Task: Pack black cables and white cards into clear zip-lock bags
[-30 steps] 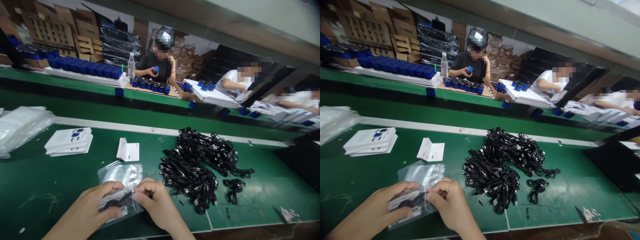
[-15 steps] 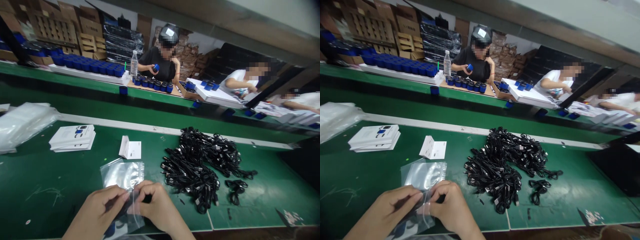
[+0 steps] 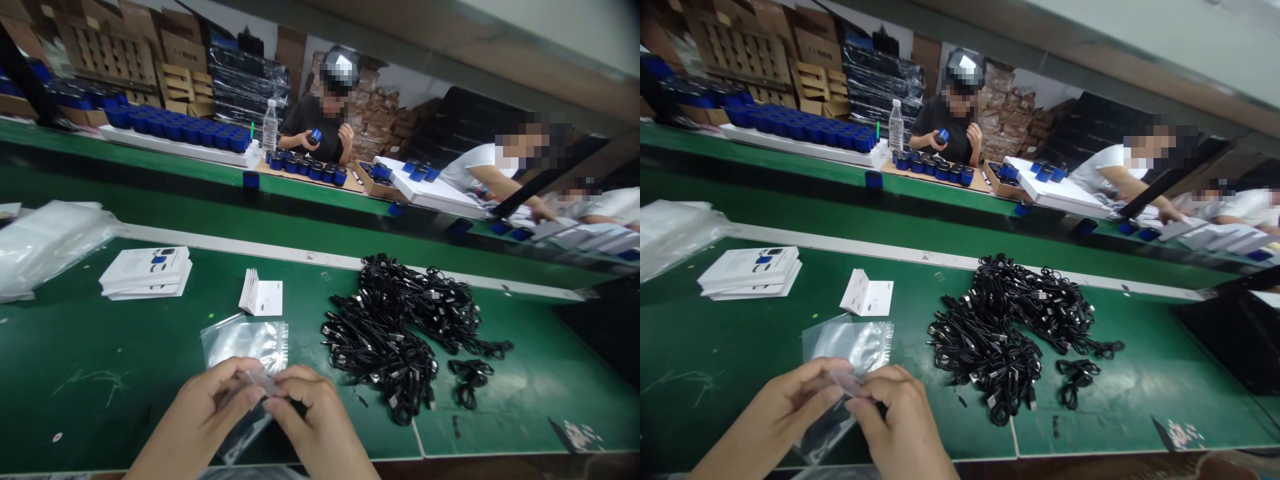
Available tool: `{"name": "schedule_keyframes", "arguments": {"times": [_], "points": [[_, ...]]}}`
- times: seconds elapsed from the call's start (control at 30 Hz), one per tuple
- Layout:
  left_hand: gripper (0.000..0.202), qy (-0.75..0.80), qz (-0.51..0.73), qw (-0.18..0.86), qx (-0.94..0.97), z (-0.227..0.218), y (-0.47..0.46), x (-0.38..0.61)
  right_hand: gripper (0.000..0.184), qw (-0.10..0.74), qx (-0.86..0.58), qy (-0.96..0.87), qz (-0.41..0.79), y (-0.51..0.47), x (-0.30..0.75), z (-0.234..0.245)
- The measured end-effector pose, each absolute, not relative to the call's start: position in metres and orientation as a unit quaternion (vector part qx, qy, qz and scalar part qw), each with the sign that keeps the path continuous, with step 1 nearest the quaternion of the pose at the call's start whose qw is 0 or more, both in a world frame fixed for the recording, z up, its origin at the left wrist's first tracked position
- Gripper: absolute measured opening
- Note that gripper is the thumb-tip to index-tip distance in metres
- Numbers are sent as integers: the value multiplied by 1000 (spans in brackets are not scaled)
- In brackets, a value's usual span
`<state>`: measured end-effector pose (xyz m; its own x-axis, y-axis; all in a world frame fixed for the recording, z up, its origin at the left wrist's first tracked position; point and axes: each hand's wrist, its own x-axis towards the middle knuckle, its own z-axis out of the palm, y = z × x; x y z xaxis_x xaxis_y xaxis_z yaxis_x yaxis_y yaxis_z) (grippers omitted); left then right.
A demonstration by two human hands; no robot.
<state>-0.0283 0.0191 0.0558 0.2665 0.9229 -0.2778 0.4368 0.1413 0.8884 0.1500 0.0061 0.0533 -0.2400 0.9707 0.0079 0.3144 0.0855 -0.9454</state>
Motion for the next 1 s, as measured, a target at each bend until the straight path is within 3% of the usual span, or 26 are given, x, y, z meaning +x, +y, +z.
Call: {"name": "schedule_keyframes", "arguments": {"times": [0.1,0.23,0.4,0.8,1.0], "points": [[30,557,245,490,625,52,20,-32,9,386,-526,-579,490,8,149,51],[28,571,276,481,606,48,21,-34,17,402,-556,-500,528,10,150,46],[26,595,295,481,573,50,19,-35,14,363,-527,-524,562,12,152,44],[28,573,271,473,612,48,23,-43,22,358,-556,-644,383,14,153,42],[30,604,371,476,521,57,19,-24,10,390,-502,-577,513,16,145,44]]}}
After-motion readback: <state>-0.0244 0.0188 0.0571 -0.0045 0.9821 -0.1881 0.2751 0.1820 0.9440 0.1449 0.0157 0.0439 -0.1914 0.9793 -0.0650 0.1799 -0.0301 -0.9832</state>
